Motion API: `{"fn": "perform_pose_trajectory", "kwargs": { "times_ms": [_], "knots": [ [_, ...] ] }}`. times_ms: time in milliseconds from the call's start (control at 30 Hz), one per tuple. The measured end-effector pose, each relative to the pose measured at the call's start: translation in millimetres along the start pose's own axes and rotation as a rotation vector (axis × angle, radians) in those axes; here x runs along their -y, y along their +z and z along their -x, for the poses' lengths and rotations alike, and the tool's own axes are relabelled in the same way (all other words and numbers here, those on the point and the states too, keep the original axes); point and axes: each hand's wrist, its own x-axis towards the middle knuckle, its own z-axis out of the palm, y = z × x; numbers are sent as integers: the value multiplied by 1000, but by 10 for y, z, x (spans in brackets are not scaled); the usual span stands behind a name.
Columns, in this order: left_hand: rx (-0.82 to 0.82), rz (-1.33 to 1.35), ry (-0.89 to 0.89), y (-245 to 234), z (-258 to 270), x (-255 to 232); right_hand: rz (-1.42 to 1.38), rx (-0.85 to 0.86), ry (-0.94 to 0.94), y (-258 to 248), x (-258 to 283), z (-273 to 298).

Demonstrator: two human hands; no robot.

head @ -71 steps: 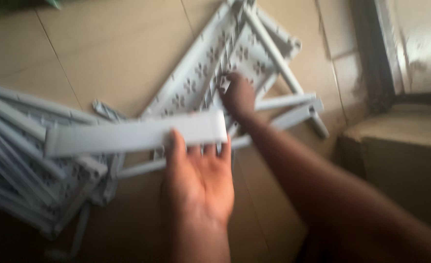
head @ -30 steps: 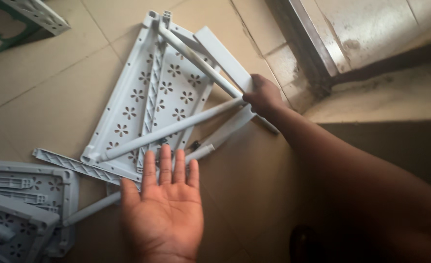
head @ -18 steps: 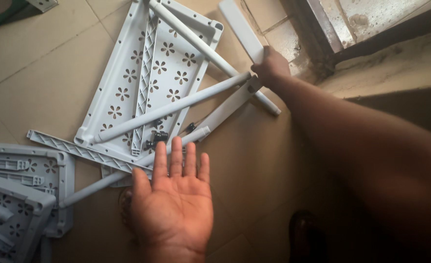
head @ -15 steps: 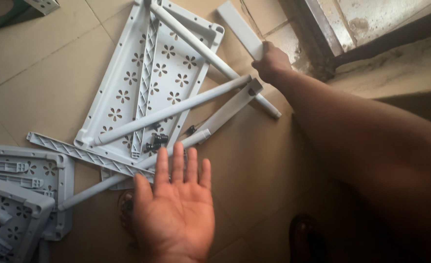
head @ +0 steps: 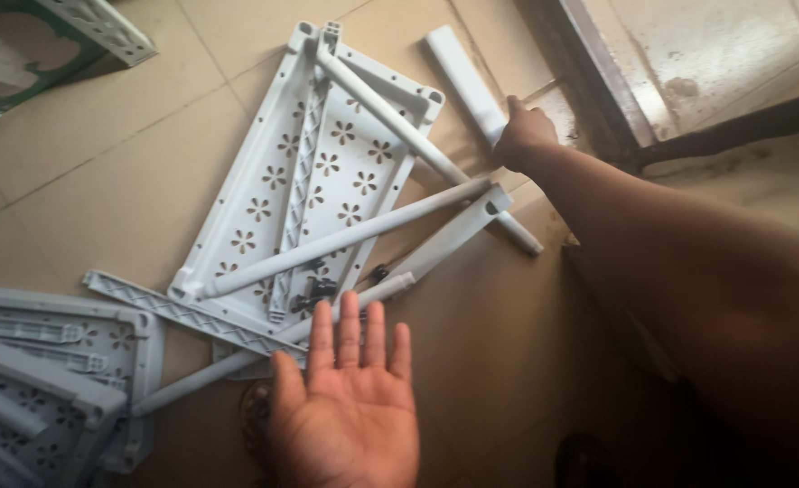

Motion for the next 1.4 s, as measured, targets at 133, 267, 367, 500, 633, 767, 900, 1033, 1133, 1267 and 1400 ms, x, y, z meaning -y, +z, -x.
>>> {"fn": "perform_pose_trajectory", "kwargs": {
  "times_ms": [133,267,367,500,633,767,900,1033,1133,1267,1400],
  "knots": [
    [-327,-151,43,244,-205,-7,-115,-159,-195,46,255,132],
    [-351,-171,64,454,-338,-92,-189,-140,-345,136,686,150],
    [-537,-251,108,510,-388,-185,-229,50,-214,140,1091,3],
    [-61,-61,67,464,-384,-196,-218,35,-193,124,1265,-89],
    [-619,-290,149,512,-414,-297,-273,27,-205,190,1356,-51],
    [-641,-260,157,526,-473,-334,-356,38,-160,200,1364,-80],
    [-569,-229,174,524,-441,-392,-581,104,-274,253,1537,-24],
    [-598,-207,194,525,-446,-430,-836,398,-244,414,1902,141],
    [-581,-210,205,531,-438,-469,-597,238,-437,590,2080,393],
    [-619,-207,227,492,-357,-485,-296,3,-518,673,2056,798],
    [-562,-220,243,433,-289,-496,-89,109,-375,650,1931,1138]
  ]
}}
